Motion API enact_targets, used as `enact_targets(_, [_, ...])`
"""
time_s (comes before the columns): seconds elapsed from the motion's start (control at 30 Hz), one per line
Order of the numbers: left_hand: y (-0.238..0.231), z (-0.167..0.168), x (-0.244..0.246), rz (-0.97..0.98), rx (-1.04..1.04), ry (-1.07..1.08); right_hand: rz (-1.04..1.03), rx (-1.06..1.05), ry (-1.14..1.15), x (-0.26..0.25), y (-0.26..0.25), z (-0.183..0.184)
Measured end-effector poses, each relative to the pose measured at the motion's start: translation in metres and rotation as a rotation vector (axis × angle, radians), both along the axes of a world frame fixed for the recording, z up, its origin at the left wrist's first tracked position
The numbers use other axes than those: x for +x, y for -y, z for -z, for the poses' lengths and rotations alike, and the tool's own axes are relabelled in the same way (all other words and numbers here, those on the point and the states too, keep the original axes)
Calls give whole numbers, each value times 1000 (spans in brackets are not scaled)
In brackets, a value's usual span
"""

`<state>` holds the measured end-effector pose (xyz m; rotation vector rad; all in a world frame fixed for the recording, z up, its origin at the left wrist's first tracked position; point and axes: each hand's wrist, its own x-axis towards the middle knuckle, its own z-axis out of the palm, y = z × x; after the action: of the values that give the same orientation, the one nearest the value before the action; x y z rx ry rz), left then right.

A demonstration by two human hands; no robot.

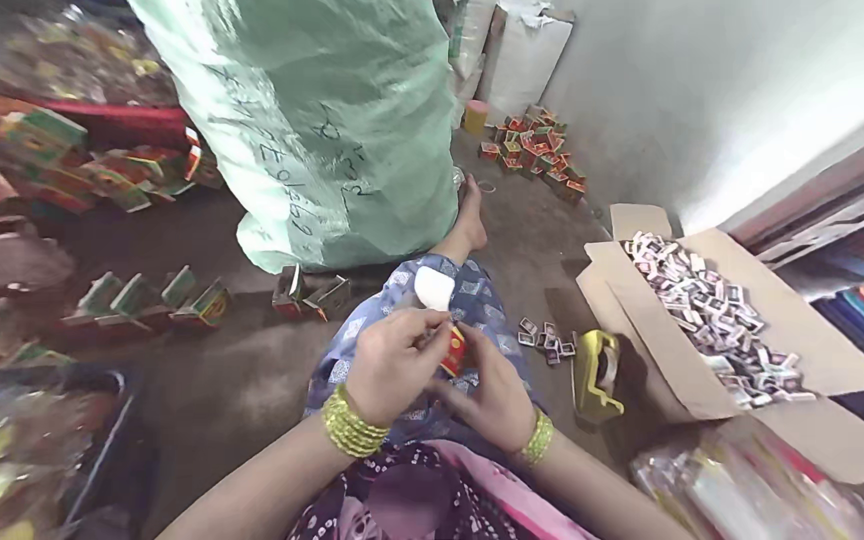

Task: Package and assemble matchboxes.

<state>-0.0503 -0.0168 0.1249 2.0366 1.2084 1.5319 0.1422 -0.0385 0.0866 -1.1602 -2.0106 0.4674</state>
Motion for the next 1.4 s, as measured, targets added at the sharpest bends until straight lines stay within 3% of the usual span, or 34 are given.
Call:
enact_targets(0.07, [0, -1, 20, 91, 4, -7, 105, 74, -21, 8, 1, 6])
enact_targets(0.13, [2, 2, 33, 167, 2, -46, 127, 21, -101, 23, 0, 10])
enact_targets(0.33, [2, 26, 40, 179, 87, 55, -83, -257, -612, 56, 9, 21])
enact_targets(0.53, [-9, 64, 44, 670, -364, 211, -274, -456, -825, 65, 20, 26])
enact_targets(0.63, [-6, 75, 49, 757, -472, 265, -271, -479, -786, 68, 21, 32])
enact_targets(0.77, [-8, 97, 56, 654, -508, 222, -164, -562, -540, 92, 15, 39])
enact_targets(0.87, [-15, 113, 54, 583, -553, 73, 127, -605, -261, 126, -3, 55])
enact_targets(1.0, [-21, 119, 54, 577, -607, -94, 675, -675, 384, 179, -45, 94])
enact_targets(1.07, [-21, 121, 54, 595, -571, -144, 840, -781, 521, 192, -60, 107])
enact_targets(1.23, [-22, 124, 52, 639, -541, -108, 1026, -769, 455, 198, -74, 141])
enact_targets(1.4, [-22, 122, 50, 624, -581, -86, 993, -706, 250, 199, -65, 132])
